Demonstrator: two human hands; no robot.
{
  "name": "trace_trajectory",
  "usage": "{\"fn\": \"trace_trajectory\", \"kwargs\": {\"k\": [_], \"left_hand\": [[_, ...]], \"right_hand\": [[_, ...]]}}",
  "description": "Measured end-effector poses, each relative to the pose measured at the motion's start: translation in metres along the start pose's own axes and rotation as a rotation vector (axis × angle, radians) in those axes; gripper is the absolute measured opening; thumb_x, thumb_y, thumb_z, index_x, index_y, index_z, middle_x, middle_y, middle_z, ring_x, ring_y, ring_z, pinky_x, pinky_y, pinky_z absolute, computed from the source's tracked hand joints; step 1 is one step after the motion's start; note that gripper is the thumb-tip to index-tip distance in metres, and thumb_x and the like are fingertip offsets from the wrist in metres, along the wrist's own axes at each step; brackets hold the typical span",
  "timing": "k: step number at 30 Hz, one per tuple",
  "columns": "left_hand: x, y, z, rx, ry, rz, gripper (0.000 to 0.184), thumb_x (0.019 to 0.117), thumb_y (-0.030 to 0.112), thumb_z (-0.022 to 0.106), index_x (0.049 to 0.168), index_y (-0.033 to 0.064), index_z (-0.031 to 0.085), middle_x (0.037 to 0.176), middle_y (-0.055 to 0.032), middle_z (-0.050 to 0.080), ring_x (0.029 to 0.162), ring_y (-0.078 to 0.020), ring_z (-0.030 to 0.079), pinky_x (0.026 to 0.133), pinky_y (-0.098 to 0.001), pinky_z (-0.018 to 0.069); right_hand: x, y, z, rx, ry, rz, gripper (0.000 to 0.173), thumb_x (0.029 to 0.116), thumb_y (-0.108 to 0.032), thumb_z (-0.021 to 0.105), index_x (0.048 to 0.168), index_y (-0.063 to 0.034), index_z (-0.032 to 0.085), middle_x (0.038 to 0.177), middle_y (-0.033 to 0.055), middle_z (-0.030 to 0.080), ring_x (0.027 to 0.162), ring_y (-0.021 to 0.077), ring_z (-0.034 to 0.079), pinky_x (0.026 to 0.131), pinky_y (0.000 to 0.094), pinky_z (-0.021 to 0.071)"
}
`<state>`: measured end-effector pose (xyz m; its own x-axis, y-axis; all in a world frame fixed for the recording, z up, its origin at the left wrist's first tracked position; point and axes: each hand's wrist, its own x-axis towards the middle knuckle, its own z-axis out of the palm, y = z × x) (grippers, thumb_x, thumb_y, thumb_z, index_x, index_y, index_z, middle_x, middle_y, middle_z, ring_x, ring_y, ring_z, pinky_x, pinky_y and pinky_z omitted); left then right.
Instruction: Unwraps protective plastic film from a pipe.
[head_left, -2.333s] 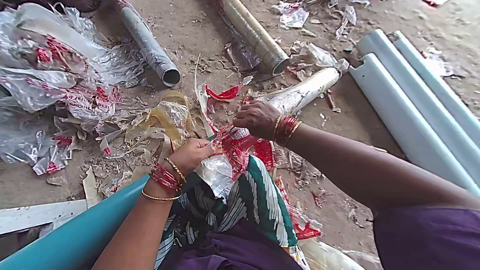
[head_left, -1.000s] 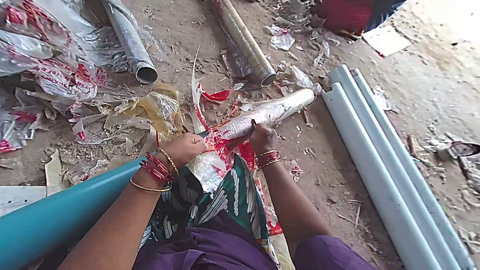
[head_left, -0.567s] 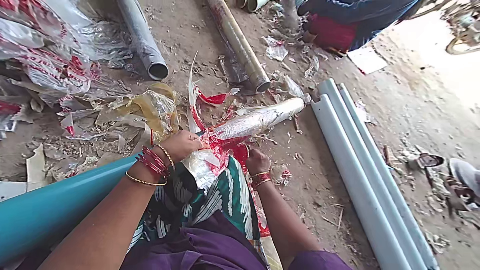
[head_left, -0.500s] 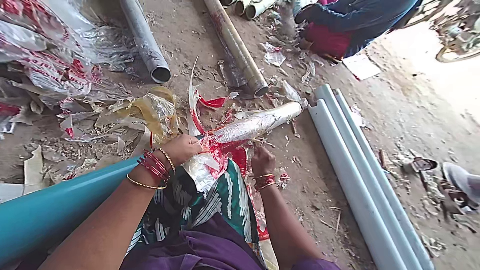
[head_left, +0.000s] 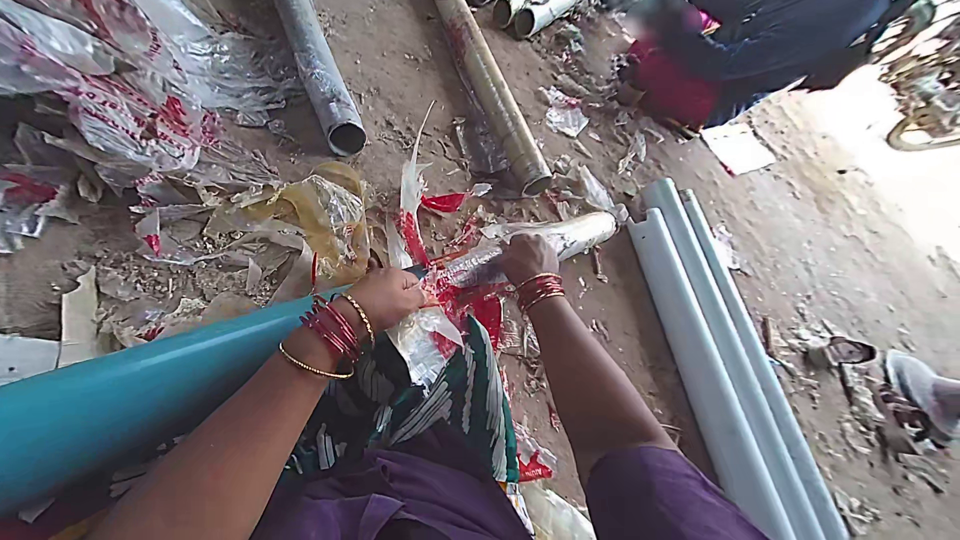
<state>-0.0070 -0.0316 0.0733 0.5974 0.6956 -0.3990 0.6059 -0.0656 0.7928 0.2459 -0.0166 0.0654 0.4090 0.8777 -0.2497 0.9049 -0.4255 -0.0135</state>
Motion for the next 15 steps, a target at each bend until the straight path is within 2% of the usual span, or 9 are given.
{"fn": "trace_trajectory", "kwargs": {"k": [2,4,7,10,11,13,15], "left_hand": [[-0.006,0.004,0.003,0.024,0.031,0.004,0.034,0.1075,0.014,0.052,0.078,-0.0006,0.060,0.069,-0.0103,0.053,0.068,-0.0217,0.053,0.067,-0.0428,0.0430],[-0.007,0.004,0.003,0.034,0.033,0.004,0.034,0.1075,0.014,0.053,0.078,0.0008,0.060,0.067,-0.0086,0.052,0.065,-0.0196,0.052,0.064,-0.0401,0.0424],[-0.002,-0.001,0.001,0.035,-0.004,0.028,0.032,0.1075,0.014,0.052,0.081,-0.0014,0.062,0.072,-0.0121,0.056,0.072,-0.0246,0.056,0.070,-0.0471,0.0439],[-0.004,0.002,0.001,0.033,0.009,0.010,0.032,0.1077,0.014,0.052,0.080,-0.0007,0.061,0.071,-0.0110,0.055,0.070,-0.0231,0.055,0.068,-0.0448,0.0435],[-0.004,0.003,0.001,0.036,0.025,0.006,0.033,0.1077,0.014,0.052,0.080,-0.0003,0.061,0.070,-0.0105,0.055,0.069,-0.0222,0.055,0.067,-0.0435,0.0436],[-0.002,0.000,0.001,0.029,0.021,0.009,0.033,0.1074,0.014,0.052,0.079,-0.0009,0.061,0.071,-0.0122,0.056,0.071,-0.0248,0.056,0.069,-0.0475,0.0436],[0.000,-0.002,-0.001,0.018,0.020,0.001,0.033,0.1074,0.014,0.052,0.080,-0.0007,0.061,0.072,-0.0121,0.056,0.071,-0.0245,0.056,0.070,-0.0474,0.0437]], "right_hand": [[-0.014,0.010,0.019,0.051,0.083,0.035,0.029,0.1009,-0.020,0.055,0.099,0.0048,0.069,0.106,0.0287,0.071,0.106,0.0466,0.069,0.084,0.0654,0.0517],[-0.025,0.016,0.040,0.113,0.192,0.066,0.025,0.0990,-0.015,0.053,0.100,0.0033,0.070,0.100,0.0267,0.073,0.101,0.0459,0.071,0.082,0.0637,0.0531],[-0.038,0.021,0.062,0.217,0.307,0.047,0.024,0.1020,-0.012,0.052,0.104,0.0060,0.068,0.098,0.0281,0.072,0.096,0.0484,0.071,0.079,0.0645,0.0532],[-0.045,0.029,0.085,0.235,0.457,-0.016,0.024,0.1022,-0.010,0.050,0.101,0.0064,0.067,0.093,0.0279,0.071,0.085,0.0482,0.072,0.068,0.0636,0.0541],[-0.046,0.030,0.090,0.238,0.484,-0.018,0.025,0.1028,-0.010,0.049,0.102,0.0068,0.067,0.093,0.0280,0.071,0.084,0.0482,0.072,0.067,0.0631,0.0544],[-0.050,0.033,0.102,0.249,0.515,-0.013,0.024,0.1009,-0.007,0.050,0.103,0.0075,0.068,0.094,0.0277,0.072,0.084,0.0471,0.072,0.069,0.0620,0.0552],[-0.056,0.035,0.112,0.241,0.449,0.022,0.025,0.1010,-0.006,0.050,0.106,0.0080,0.070,0.099,0.0282,0.073,0.089,0.0472,0.073,0.075,0.0624,0.0552]]}}
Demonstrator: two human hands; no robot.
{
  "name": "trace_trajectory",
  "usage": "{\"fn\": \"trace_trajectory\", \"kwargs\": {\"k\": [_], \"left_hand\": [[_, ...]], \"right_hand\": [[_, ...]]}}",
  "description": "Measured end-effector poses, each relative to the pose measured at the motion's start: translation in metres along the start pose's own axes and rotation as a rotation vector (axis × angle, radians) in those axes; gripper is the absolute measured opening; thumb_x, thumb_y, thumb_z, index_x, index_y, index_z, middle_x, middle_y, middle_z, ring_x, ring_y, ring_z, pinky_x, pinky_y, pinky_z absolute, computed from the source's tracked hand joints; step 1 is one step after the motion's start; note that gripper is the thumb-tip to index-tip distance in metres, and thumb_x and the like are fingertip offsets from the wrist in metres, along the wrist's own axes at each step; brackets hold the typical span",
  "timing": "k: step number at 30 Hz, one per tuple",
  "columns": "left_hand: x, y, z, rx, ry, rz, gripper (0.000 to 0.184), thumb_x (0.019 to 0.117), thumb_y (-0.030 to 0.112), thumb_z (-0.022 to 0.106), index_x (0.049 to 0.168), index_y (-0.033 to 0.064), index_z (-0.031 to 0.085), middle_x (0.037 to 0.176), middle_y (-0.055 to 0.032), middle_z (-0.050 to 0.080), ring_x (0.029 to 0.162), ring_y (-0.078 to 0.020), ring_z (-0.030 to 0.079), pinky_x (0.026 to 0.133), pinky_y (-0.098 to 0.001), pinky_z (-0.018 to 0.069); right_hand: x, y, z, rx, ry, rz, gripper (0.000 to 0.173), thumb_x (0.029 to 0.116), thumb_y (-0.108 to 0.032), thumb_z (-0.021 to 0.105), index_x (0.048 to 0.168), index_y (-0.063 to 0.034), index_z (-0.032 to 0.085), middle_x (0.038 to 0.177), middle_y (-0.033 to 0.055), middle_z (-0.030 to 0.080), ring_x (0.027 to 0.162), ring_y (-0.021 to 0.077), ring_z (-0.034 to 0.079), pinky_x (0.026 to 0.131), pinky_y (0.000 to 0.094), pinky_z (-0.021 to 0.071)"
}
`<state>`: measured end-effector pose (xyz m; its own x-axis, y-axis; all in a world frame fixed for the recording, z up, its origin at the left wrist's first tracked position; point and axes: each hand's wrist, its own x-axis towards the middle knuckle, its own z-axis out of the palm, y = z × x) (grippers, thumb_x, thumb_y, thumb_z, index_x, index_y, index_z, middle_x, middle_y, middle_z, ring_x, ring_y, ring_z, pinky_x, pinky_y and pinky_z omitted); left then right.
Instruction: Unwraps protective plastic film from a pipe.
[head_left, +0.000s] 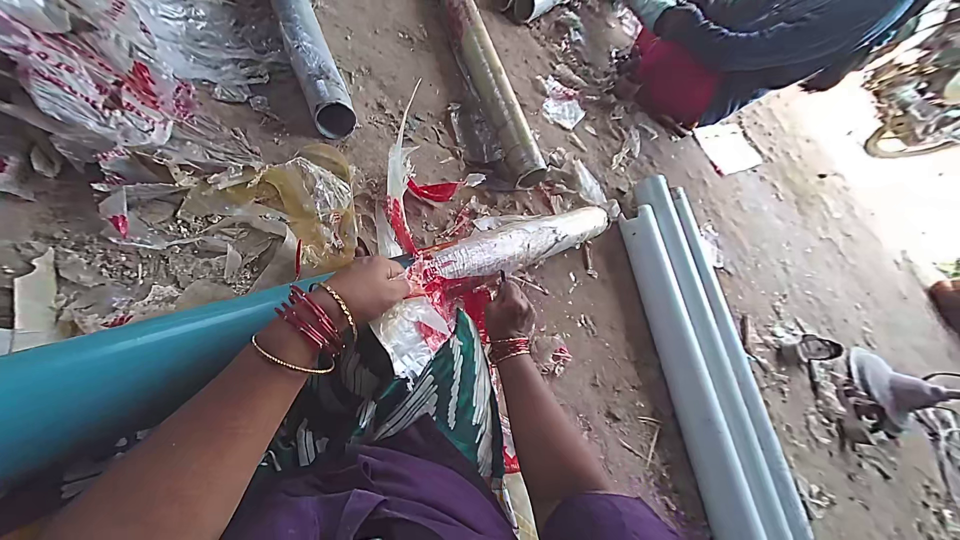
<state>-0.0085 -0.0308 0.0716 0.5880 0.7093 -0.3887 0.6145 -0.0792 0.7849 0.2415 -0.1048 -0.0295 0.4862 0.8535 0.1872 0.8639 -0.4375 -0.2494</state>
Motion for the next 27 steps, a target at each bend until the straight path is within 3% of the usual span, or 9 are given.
{"fn": "trace_trajectory", "kwargs": {"k": [3,4,6,8,12,17,19,22,27], "left_hand": [[0.001,0.002,0.001,-0.009,-0.013,-0.005,0.030,0.1076,0.013,0.052,0.085,-0.0031,0.064,0.077,-0.0151,0.059,0.076,-0.0270,0.058,0.074,-0.0494,0.0449],[0.000,0.003,0.002,0.005,-0.018,-0.004,0.030,0.1077,0.013,0.051,0.088,-0.0039,0.065,0.079,-0.0163,0.061,0.078,-0.0285,0.059,0.075,-0.0509,0.0453],[0.000,0.005,-0.004,0.056,-0.001,-0.005,0.031,0.1080,0.015,0.050,0.090,-0.0048,0.066,0.083,-0.0190,0.062,0.082,-0.0322,0.061,0.077,-0.0539,0.0452],[-0.004,0.008,0.001,0.069,-0.022,-0.021,0.031,0.1085,0.014,0.050,0.091,-0.0058,0.065,0.085,-0.0203,0.062,0.085,-0.0336,0.060,0.079,-0.0549,0.0445],[-0.003,0.009,-0.001,0.060,-0.012,-0.029,0.032,0.1088,0.015,0.049,0.090,-0.0058,0.064,0.085,-0.0198,0.060,0.084,-0.0327,0.059,0.079,-0.0543,0.0444],[-0.002,0.006,-0.001,0.072,-0.012,-0.026,0.033,0.1092,0.017,0.049,0.093,-0.0061,0.065,0.090,-0.0216,0.063,0.090,-0.0344,0.061,0.084,-0.0564,0.0449],[-0.003,0.005,-0.001,0.075,-0.014,-0.009,0.033,0.1089,0.017,0.049,0.090,-0.0054,0.064,0.087,-0.0198,0.061,0.086,-0.0330,0.060,0.081,-0.0546,0.0448],[-0.003,0.004,0.001,0.077,-0.019,0.016,0.034,0.1087,0.018,0.050,0.086,-0.0042,0.063,0.083,-0.0184,0.061,0.084,-0.0324,0.060,0.079,-0.0546,0.0456],[-0.007,0.007,0.004,0.091,-0.004,0.021,0.035,0.1088,0.017,0.051,0.081,-0.0005,0.062,0.075,-0.0142,0.058,0.076,-0.0285,0.059,0.072,-0.0508,0.0452]], "right_hand": [[-0.008,0.008,-0.007,-0.171,-0.433,0.142,0.031,0.1024,-0.015,0.051,0.123,-0.0009,0.070,0.120,0.0220,0.072,0.115,0.0390,0.068,0.097,0.0583,0.0501],[-0.012,0.011,-0.010,-0.167,-0.487,0.196,0.032,0.1020,-0.016,0.052,0.125,-0.0028,0.069,0.122,0.0205,0.071,0.119,0.0372,0.067,0.100,0.0574,0.0489],[-0.006,0.007,-0.020,-0.026,-0.246,0.182,0.026,0.1005,-0.011,0.052,0.108,0.0019,0.073,0.103,0.0238,0.074,0.103,0.0414,0.071,0.089,0.0608,0.0518],[0.013,-0.003,-0.045,0.019,-0.157,0.123,0.027,0.1050,-0.015,0.052,0.100,0.0028,0.072,0.096,0.0256,0.072,0.097,0.0455,0.070,0.083,0.0642,0.0512],[0.098,-0.063,-0.082,-0.253,-0.419,-0.030,0.030,0.1016,-0.021,0.053,0.105,0.0029,0.070,0.114,0.0277,0.070,0.112,0.0461,0.067,0.086,0.0671,0.0502],[0.144,-0.087,-0.065,-0.343,-0.641,-0.039,0.036,0.0991,-0.025,0.060,0.114,0.0065,0.069,0.127,0.0287,0.065,0.122,0.0447,0.061,0.096,0.0692,0.0454],[0.141,-0.079,-0.062,-0.317,-0.616,-0.002,0.038,0.0989,-0.028,0.061,0.113,0.0062,0.070,0.126,0.0289,0.066,0.122,0.0449,0.062,0.096,0.0693,0.0460],[0.109,-0.063,-0.064,-0.297,-0.486,0.002,0.035,0.0976,-0.028,0.063,0.102,0.0068,0.069,0.116,0.0297,0.068,0.114,0.0467,0.065,0.088,0.0682,0.0497],[0.043,-0.030,-0.044,-0.071,-0.203,0.090,0.026,0.1022,-0.017,0.053,0.106,0.0031,0.070,0.105,0.0261,0.072,0.104,0.0451,0.070,0.086,0.0638,0.0523]]}}
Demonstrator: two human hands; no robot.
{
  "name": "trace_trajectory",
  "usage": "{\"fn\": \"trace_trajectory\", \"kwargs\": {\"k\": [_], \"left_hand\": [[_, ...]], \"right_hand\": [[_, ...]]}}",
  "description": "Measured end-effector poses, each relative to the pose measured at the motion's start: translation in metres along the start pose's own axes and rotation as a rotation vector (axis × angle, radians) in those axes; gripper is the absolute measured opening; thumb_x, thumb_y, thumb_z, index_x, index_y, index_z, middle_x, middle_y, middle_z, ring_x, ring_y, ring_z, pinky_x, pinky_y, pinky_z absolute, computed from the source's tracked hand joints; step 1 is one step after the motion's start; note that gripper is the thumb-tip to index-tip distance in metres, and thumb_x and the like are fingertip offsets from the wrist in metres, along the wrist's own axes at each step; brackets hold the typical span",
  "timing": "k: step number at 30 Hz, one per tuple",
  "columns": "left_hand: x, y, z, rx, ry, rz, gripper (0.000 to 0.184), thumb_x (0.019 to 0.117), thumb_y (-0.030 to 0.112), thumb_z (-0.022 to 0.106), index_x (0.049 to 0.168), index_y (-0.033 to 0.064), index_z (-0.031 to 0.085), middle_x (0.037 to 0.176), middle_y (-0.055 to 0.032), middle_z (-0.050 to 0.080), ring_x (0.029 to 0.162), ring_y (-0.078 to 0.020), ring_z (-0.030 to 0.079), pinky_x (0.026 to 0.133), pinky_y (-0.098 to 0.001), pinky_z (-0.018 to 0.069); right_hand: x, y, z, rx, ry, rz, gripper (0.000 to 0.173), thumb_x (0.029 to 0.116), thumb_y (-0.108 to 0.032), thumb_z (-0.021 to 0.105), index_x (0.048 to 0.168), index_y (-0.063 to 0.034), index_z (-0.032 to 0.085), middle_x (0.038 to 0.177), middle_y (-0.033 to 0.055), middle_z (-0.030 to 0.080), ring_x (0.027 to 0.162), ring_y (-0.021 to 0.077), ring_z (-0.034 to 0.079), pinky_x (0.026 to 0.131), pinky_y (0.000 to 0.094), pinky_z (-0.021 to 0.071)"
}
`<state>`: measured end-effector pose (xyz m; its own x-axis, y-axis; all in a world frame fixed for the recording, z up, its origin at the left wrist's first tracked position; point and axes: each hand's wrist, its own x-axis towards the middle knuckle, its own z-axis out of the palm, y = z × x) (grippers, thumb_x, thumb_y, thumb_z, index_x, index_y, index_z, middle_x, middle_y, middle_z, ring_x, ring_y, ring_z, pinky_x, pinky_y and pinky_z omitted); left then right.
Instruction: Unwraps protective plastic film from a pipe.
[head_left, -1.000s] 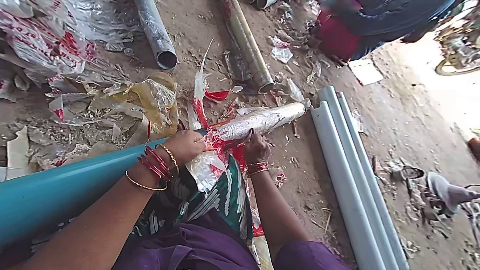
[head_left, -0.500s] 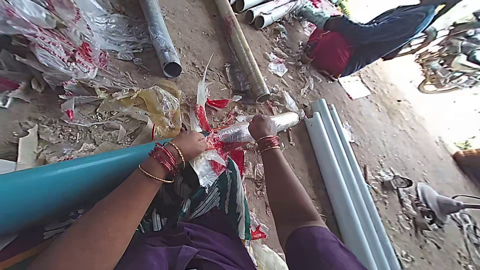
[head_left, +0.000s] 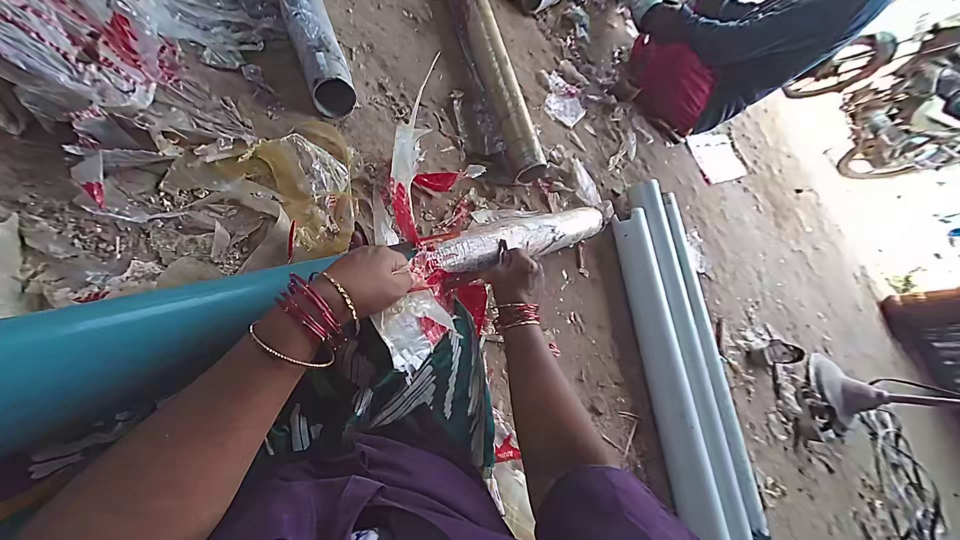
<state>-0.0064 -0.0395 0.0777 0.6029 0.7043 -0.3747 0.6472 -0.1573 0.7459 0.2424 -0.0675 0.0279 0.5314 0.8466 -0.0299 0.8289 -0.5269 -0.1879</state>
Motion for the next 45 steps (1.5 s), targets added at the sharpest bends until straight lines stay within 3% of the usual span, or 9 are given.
{"fn": "trace_trajectory", "kwargs": {"k": [8,13,18,25,29,33,36,40,45], "left_hand": [[0.004,-0.006,-0.002,-0.006,0.007,0.013,0.034,0.1080,0.016,0.051,0.080,-0.0002,0.061,0.075,-0.0139,0.057,0.076,-0.0286,0.057,0.071,-0.0513,0.0434],[0.004,0.000,-0.002,-0.015,-0.011,-0.024,0.033,0.1088,0.016,0.050,0.085,-0.0028,0.063,0.079,-0.0163,0.060,0.079,-0.0299,0.059,0.075,-0.0520,0.0441],[0.003,0.000,-0.004,0.012,-0.025,-0.033,0.033,0.1092,0.017,0.049,0.089,-0.0048,0.064,0.084,-0.0196,0.061,0.085,-0.0337,0.060,0.079,-0.0547,0.0451],[0.003,0.000,-0.003,0.026,-0.008,-0.036,0.034,0.1097,0.019,0.047,0.096,-0.0058,0.066,0.093,-0.0225,0.065,0.093,-0.0368,0.063,0.086,-0.0578,0.0457],[0.003,0.000,-0.005,0.018,-0.018,-0.017,0.035,0.1098,0.018,0.047,0.097,-0.0075,0.066,0.094,-0.0242,0.065,0.095,-0.0380,0.063,0.088,-0.0592,0.0453],[0.001,-0.001,-0.002,0.023,-0.021,-0.007,0.033,0.1089,0.017,0.049,0.091,-0.0056,0.065,0.086,-0.0205,0.062,0.087,-0.0350,0.061,0.081,-0.0564,0.0455],[0.001,-0.001,0.000,0.040,-0.016,-0.003,0.033,0.1087,0.016,0.049,0.086,-0.0023,0.063,0.080,-0.0170,0.059,0.080,-0.0323,0.060,0.075,-0.0537,0.0454],[0.001,-0.004,0.002,0.047,0.015,0.006,0.034,0.1089,0.017,0.049,0.081,0.0000,0.061,0.076,-0.0146,0.058,0.077,-0.0301,0.059,0.072,-0.0520,0.0447],[0.002,-0.005,0.003,0.041,0.044,0.017,0.035,0.1081,0.015,0.051,0.078,0.0005,0.060,0.072,-0.0126,0.055,0.072,-0.0280,0.056,0.069,-0.0503,0.0428]], "right_hand": [[-0.026,0.032,0.051,0.052,0.261,-0.142,0.025,0.1024,-0.007,0.049,0.105,0.0058,0.070,0.098,0.0271,0.073,0.087,0.0473,0.072,0.071,0.0636,0.0544],[-0.039,0.045,0.049,-0.182,-0.338,0.159,0.031,0.1007,-0.020,0.056,0.123,-0.0057,0.070,0.123,0.0193,0.071,0.120,0.0364,0.066,0.099,0.0581,0.0491],[-0.003,0.023,-0.010,0.032,-0.079,0.066,0.023,0.1019,-0.016,0.056,0.103,0.0020,0.071,0.106,0.0270,0.071,0.107,0.0453,0.067,0.089,0.0655,0.0489],[0.093,-0.068,-0.043,-0.460,-0.350,-0.257,0.035,0.0973,-0.027,0.060,0.113,0.0026,0.071,0.124,0.0273,0.068,0.119,0.0460,0.064,0.090,0.0718,0.0484],[0.089,-0.066,-0.042,-0.416,-0.415,-0.193,0.036,0.0989,-0.025,0.060,0.115,0.0070,0.068,0.127,0.0290,0.065,0.123,0.0458,0.062,0.096,0.0701,0.0460],[0.063,-0.025,-0.031,-0.218,-0.299,-0.118,0.033,0.1007,-0.024,0.057,0.100,0.0065,0.070,0.114,0.0297,0.068,0.112,0.0462,0.066,0.088,0.0676,0.0501],[0.023,-0.003,-0.012,-0.055,-0.110,-0.051,0.030,0.1039,-0.017,0.050,0.104,0.0035,0.071,0.110,0.0275,0.071,0.110,0.0453,0.067,0.089,0.0647,0.0506],[-0.014,0.027,0.038,0.121,0.245,-0.144,0.027,0.1052,-0.013,0.049,0.101,0.0051,0.069,0.095,0.0268,0.072,0.089,0.0463,0.072,0.074,0.0634,0.0544],[-0.024,0.046,0.074,0.155,0.405,-0.175,0.024,0.1012,-0.004,0.051,0.100,0.0074,0.071,0.092,0.0251,0.074,0.081,0.0437,0.073,0.069,0.0600,0.0562]]}}
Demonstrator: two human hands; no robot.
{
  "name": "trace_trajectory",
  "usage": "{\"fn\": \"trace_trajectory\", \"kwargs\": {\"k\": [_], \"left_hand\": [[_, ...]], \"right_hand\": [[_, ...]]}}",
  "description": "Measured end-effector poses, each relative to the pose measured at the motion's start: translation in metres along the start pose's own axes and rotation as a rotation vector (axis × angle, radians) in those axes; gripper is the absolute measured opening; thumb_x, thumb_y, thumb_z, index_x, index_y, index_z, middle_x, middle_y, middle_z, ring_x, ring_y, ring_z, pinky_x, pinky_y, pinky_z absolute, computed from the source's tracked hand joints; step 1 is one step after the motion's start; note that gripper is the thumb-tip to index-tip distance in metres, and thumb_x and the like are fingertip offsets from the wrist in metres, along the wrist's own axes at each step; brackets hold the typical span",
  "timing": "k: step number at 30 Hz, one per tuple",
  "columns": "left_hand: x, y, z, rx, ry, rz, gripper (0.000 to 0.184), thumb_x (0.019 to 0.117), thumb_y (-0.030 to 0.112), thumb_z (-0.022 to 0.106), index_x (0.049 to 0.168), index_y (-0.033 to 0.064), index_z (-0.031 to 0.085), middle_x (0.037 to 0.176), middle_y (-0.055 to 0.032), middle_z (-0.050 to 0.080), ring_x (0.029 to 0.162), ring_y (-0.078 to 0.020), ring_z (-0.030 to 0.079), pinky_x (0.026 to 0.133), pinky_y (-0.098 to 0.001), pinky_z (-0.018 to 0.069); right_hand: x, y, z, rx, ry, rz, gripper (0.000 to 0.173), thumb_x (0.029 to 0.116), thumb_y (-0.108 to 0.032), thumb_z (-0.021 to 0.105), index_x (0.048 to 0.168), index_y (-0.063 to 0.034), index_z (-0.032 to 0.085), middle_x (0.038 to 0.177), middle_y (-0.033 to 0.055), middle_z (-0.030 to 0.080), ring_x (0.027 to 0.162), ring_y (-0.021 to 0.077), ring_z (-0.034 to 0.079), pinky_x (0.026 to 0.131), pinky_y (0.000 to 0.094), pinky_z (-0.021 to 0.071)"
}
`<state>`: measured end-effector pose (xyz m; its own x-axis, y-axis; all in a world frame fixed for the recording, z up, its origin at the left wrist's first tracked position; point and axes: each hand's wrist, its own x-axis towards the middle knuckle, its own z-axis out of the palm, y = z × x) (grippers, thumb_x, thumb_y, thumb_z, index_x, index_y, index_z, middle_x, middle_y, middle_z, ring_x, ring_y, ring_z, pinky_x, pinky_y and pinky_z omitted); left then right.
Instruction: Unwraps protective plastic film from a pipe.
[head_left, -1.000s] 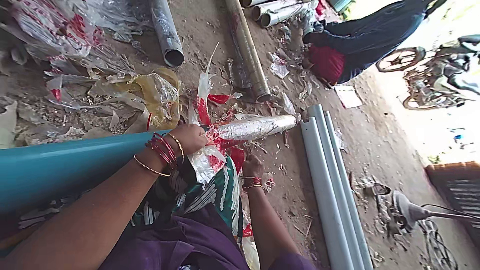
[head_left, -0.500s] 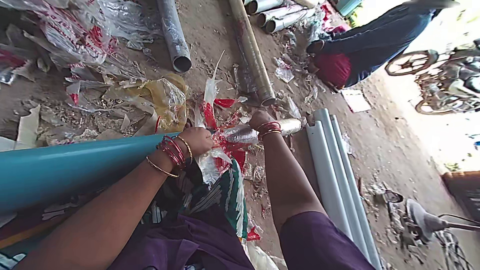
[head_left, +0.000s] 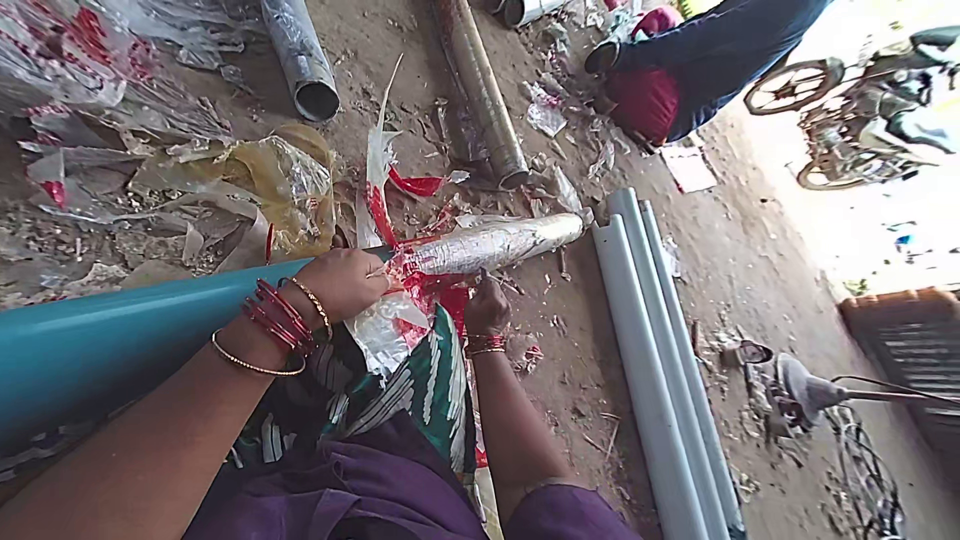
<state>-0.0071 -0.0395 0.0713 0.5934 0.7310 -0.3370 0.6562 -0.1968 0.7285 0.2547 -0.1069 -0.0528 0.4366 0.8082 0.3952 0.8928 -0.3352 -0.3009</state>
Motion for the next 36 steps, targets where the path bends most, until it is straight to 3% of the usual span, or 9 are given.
{"fn": "trace_trajectory", "kwargs": {"k": [2,6,8,12,16,22,28,33,36], "left_hand": [[0.001,0.000,0.000,-0.005,0.007,-0.002,0.035,0.1081,0.014,0.051,0.077,0.0005,0.060,0.072,-0.0127,0.055,0.072,-0.0281,0.057,0.068,-0.0506,0.0429],[0.001,0.002,0.000,-0.014,-0.003,-0.025,0.033,0.1088,0.014,0.050,0.084,-0.0025,0.063,0.077,-0.0164,0.059,0.078,-0.0312,0.059,0.073,-0.0536,0.0439],[0.001,0.004,-0.005,-0.004,0.014,-0.043,0.033,0.1090,0.015,0.050,0.086,-0.0031,0.065,0.079,-0.0173,0.061,0.080,-0.0321,0.060,0.076,-0.0543,0.0452],[-0.006,0.012,-0.001,-0.023,0.038,-0.067,0.031,0.1088,0.013,0.050,0.090,-0.0058,0.066,0.080,-0.0196,0.061,0.078,-0.0327,0.059,0.074,-0.0543,0.0442],[-0.003,0.008,-0.002,-0.024,0.028,-0.051,0.032,0.1089,0.014,0.050,0.089,-0.0056,0.066,0.081,-0.0201,0.062,0.081,-0.0340,0.060,0.076,-0.0554,0.0442],[-0.001,0.005,-0.003,-0.005,-0.023,-0.041,0.033,0.1095,0.015,0.048,0.093,-0.0076,0.065,0.087,-0.0232,0.062,0.088,-0.0371,0.061,0.082,-0.0580,0.0443],[0.002,0.001,0.000,-0.012,-0.002,-0.030,0.034,0.1093,0.015,0.049,0.086,-0.0057,0.063,0.080,-0.0204,0.060,0.082,-0.0350,0.060,0.077,-0.0566,0.0439],[0.003,0.000,-0.001,-0.041,0.007,-0.037,0.033,0.1090,0.014,0.050,0.087,-0.0053,0.065,0.081,-0.0198,0.061,0.081,-0.0335,0.060,0.076,-0.0564,0.0446],[-0.006,0.010,0.002,-0.044,0.076,-0.054,0.033,0.1085,0.013,0.052,0.085,-0.0051,0.066,0.076,-0.0179,0.060,0.074,-0.0306,0.059,0.071,-0.0529,0.0444]], "right_hand": [[-0.008,0.004,0.005,-0.030,-0.067,0.023,0.024,0.0994,-0.003,0.052,0.106,0.0076,0.073,0.096,0.0254,0.075,0.086,0.0439,0.074,0.073,0.0597,0.0571],[-0.018,0.000,-0.007,-0.218,-0.652,0.317,0.033,0.1036,-0.017,0.053,0.129,-0.0016,0.067,0.122,0.0218,0.071,0.117,0.0390,0.067,0.099,0.0575,0.0498],[-0.012,-0.005,-0.014,-0.136,-0.539,0.386,0.030,0.1034,-0.016,0.051,0.122,-0.0026,0.070,0.116,0.0206,0.073,0.114,0.0369,0.069,0.098,0.0559,0.0505],[0.007,-0.022,-0.031,0.021,-0.155,0.185,0.027,0.1056,-0.014,0.050,0.103,0.0031,0.070,0.095,0.0250,0.073,0.091,0.0442,0.072,0.076,0.0622,0.0544],[0.027,-0.036,-0.031,0.002,-0.243,0.178,0.029,0.1066,-0.013,0.046,0.112,0.0047,0.069,0.107,0.0265,0.072,0.101,0.0451,0.071,0.084,0.0627,0.0542],[0.004,-0.013,-0.006,-0.043,-0.078,0.072,0.024,0.1022,-0.009,0.052,0.111,0.0022,0.072,0.104,0.0241,0.074,0.090,0.0437,0.073,0.073,0.0609,0.0561],[-0.023,-0.005,-0.018,-0.232,-0.677,0.330,0.035,0.1035,-0.019,0.054,0.132,-0.0020,0.065,0.127,0.0207,0.070,0.119,0.0370,0.067,0.100,0.0563,0.0497],[-0.002,-0.010,-0.026,-0.048,-0.239,0.205,0.027,0.1047,-0.012,0.048,0.112,0.0021,0.070,0.103,0.0245,0.073,0.095,0.0441,0.072,0.079,0.0616,0.0549],[0.016,-0.022,-0.026,-0.031,-0.182,0.146,0.028,0.1054,-0.012,0.047,0.107,0.0033,0.070,0.102,0.0256,0.073,0.094,0.0448,0.073,0.076,0.0615,0.0554]]}}
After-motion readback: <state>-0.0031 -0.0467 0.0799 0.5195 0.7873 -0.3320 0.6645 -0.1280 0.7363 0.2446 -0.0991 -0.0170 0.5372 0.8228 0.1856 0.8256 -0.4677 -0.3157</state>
